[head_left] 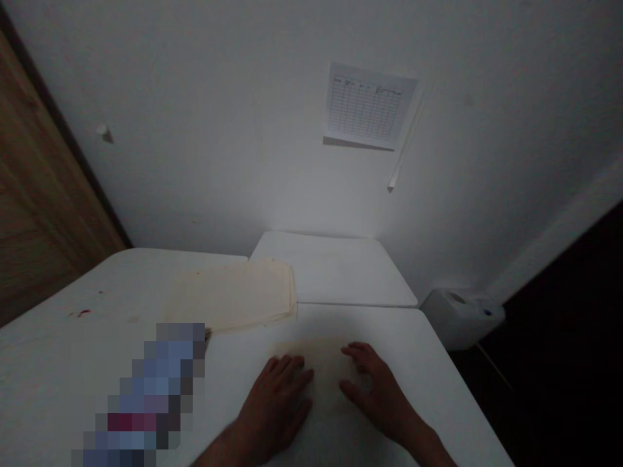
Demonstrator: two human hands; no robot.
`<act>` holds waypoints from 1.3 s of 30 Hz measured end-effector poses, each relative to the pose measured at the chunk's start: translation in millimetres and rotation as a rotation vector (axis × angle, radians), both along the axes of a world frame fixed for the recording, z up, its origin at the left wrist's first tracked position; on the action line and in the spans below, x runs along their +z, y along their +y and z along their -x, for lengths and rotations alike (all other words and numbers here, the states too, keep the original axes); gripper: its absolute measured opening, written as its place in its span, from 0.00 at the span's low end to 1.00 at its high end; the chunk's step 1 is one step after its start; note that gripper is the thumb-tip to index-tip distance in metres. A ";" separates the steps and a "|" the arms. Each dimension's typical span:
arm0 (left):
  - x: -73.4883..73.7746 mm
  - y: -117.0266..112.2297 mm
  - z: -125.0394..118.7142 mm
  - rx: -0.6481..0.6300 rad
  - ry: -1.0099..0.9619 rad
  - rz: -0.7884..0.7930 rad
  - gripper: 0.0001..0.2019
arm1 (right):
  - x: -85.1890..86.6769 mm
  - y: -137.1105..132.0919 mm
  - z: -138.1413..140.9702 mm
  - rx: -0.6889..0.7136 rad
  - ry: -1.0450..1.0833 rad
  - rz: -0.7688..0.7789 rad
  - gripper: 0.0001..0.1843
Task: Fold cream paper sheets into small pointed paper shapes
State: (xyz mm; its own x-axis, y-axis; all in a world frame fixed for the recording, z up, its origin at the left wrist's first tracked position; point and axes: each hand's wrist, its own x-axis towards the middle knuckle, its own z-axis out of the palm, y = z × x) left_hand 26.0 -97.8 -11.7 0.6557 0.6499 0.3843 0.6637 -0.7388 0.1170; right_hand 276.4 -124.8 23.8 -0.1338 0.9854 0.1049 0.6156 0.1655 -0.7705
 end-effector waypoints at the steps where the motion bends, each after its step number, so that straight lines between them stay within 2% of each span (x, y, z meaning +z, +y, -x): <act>1: -0.1 -0.3 -0.1 0.004 -0.003 -0.004 0.21 | -1.1 -0.6 -0.8 -0.058 0.094 0.057 0.27; 5: 3.5 -1.6 -1.2 0.016 -0.008 0.010 0.20 | -8.0 5.1 1.2 -0.182 0.399 0.233 0.30; 11: 14.6 -6.0 -2.5 0.039 -0.046 0.049 0.19 | -28.5 19.3 4.0 -0.270 0.639 0.312 0.35; 13: 16.8 -7.0 -2.1 0.011 -0.073 0.057 0.17 | -32.3 20.4 3.9 -0.269 0.686 0.298 0.35; 21: 10.3 -6.5 -1.9 -0.155 -0.202 0.058 0.13 | -25.2 11.3 10.7 -0.214 0.669 0.221 0.36; 26: 15.7 -14.3 -0.7 -0.135 -0.158 0.144 0.05 | -23.9 10.6 18.2 -0.230 0.648 0.197 0.37; 27: 16.9 -16.2 -0.8 -0.126 -0.156 0.151 0.09 | -24.1 11.6 19.4 -0.236 0.653 0.192 0.38; 29: 17.2 -19.2 -2.1 -0.101 -0.162 0.124 0.16 | -25.1 14.5 21.6 -0.249 0.670 0.182 0.38; 32: 12.8 -20.8 -6.4 -0.058 -0.144 0.052 0.08 | -27.4 18.6 23.4 -0.258 0.705 0.156 0.39; 35: 8.0 -20.8 -9.9 -0.081 -0.079 0.003 0.02 | -29.4 20.6 22.5 -0.243 0.717 0.120 0.39; 39: 5.0 -22.1 -10.0 -0.133 0.001 -0.093 0.06 | -30.8 19.4 20.2 -0.229 0.729 0.088 0.37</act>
State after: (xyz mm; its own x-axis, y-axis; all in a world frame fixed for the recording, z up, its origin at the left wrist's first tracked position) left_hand 36.0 -120.0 -6.7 0.7338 0.5190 0.4383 0.5594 -0.8278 0.0437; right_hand 256.2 -105.4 -7.0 0.1474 0.9890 0.0085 -0.0411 0.0147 -0.9990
